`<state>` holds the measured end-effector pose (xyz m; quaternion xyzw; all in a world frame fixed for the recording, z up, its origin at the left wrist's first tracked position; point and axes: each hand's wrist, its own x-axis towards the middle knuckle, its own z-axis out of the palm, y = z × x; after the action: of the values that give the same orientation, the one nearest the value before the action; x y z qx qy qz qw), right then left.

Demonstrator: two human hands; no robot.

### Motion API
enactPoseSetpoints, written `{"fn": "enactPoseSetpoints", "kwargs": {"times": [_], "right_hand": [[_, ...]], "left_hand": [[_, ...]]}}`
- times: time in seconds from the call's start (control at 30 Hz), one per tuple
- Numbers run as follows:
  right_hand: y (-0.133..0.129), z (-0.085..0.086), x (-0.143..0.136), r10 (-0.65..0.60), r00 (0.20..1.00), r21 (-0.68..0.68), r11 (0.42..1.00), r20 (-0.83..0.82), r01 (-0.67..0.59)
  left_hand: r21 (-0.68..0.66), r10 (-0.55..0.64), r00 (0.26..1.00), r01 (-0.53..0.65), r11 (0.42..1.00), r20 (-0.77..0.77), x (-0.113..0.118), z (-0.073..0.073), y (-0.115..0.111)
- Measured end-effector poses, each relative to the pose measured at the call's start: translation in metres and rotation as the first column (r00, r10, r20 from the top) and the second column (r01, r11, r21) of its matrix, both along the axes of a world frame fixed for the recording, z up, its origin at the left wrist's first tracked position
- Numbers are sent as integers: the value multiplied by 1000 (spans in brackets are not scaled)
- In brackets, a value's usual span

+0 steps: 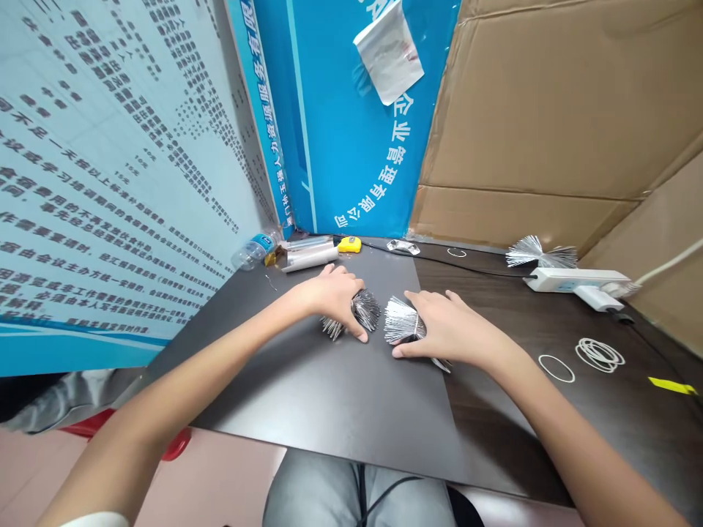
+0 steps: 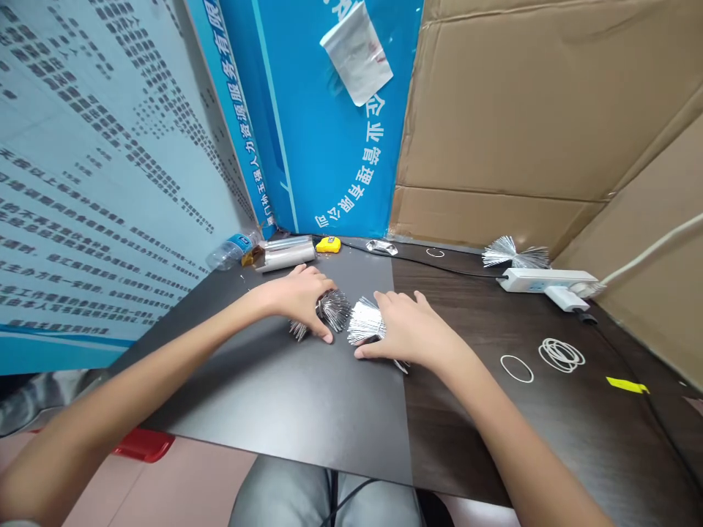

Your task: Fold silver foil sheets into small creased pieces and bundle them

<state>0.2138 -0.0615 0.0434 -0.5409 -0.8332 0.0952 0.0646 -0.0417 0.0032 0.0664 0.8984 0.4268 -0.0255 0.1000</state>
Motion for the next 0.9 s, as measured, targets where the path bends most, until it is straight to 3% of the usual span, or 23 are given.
{"fn": "enactPoseSetpoints", "kwargs": {"times": [0.17, 0.6, 0.77, 0.9], "right_hand": [[-1, 3, -4, 65, 996, -34, 997, -61, -67], [5, 2, -2, 69, 989, -73, 994, -127, -79], [1, 6, -9, 62, 991, -76, 995, -120, -72], [-1, 7, -12, 98, 992, -55, 993, -79, -102]], "left_hand": [[-85, -81, 992, 89, 992, 94, 4, -4, 4], [-213, -106, 994, 110, 971, 30, -6, 8, 7], [-236, -162, 978, 189, 953, 129, -3, -2, 13], [-160, -180, 954, 221, 962, 238, -1, -11, 14]]}}
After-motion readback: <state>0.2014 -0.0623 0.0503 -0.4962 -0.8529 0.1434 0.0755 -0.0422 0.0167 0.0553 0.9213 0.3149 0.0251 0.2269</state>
